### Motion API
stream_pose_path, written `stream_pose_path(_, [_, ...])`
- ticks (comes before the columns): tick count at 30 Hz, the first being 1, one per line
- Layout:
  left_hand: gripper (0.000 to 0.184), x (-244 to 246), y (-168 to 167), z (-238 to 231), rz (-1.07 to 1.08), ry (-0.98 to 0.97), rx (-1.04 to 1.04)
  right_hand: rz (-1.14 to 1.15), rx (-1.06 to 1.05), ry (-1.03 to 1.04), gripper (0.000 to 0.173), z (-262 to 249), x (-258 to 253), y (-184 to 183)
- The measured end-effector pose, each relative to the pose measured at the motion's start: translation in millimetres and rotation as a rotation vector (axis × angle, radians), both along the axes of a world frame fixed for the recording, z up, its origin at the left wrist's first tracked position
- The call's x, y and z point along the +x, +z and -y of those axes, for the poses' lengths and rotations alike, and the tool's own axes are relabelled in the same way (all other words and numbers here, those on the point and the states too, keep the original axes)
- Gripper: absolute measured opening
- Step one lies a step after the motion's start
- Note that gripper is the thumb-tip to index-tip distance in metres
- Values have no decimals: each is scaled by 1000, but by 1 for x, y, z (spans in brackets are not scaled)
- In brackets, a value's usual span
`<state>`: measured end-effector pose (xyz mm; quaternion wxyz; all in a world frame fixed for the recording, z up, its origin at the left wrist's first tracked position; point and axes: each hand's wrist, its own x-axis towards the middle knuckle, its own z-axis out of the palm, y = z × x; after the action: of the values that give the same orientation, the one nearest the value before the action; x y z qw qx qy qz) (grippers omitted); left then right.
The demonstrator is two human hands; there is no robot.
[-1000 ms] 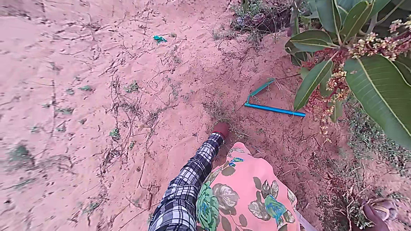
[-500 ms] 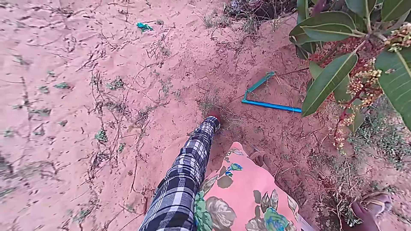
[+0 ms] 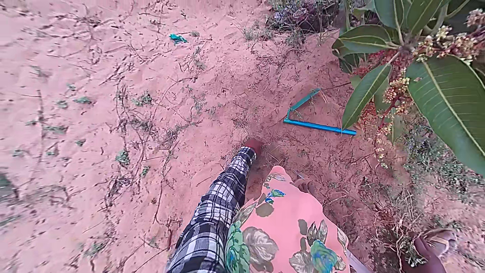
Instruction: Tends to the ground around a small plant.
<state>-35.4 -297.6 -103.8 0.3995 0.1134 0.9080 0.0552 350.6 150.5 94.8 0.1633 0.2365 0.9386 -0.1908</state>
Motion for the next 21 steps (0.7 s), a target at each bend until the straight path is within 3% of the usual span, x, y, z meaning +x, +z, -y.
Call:
stream_pose_path(2, [44, 38, 9, -6, 77, -123, -7, -30, 3, 15, 73, -3, 1, 3])
stream_pose_path(4, [38, 83, -8, -6, 100, -167, 63, -44, -3, 32, 72, -5, 2, 4])
stream_pose_path(7, [44, 128, -38, 3, 177, 142, 275, -71, -6, 45, 73, -3, 0, 7])
stream_pose_path(8, [45, 130, -29, 1, 193, 209, 282, -90, -12, 43, 72, -2, -1, 7])
stream_pose_path(10, [41, 118, -1, -6, 153, 99, 218, -118, -4, 47, 70, -2, 3, 6])
stream_pose_path(12, [46, 94, 10, -3, -30, -23, 221, -115, 4, 47, 71, -4, 6, 5])
stream_pose_path(16, [64, 29, 12, 5, -322, 82, 192, -86, 1, 37, 72, -4, 6, -1])
stream_pose_path(21, [62, -21, -4, -26, -196, -55, 258, -79, 14, 62, 71, -2, 3, -3])
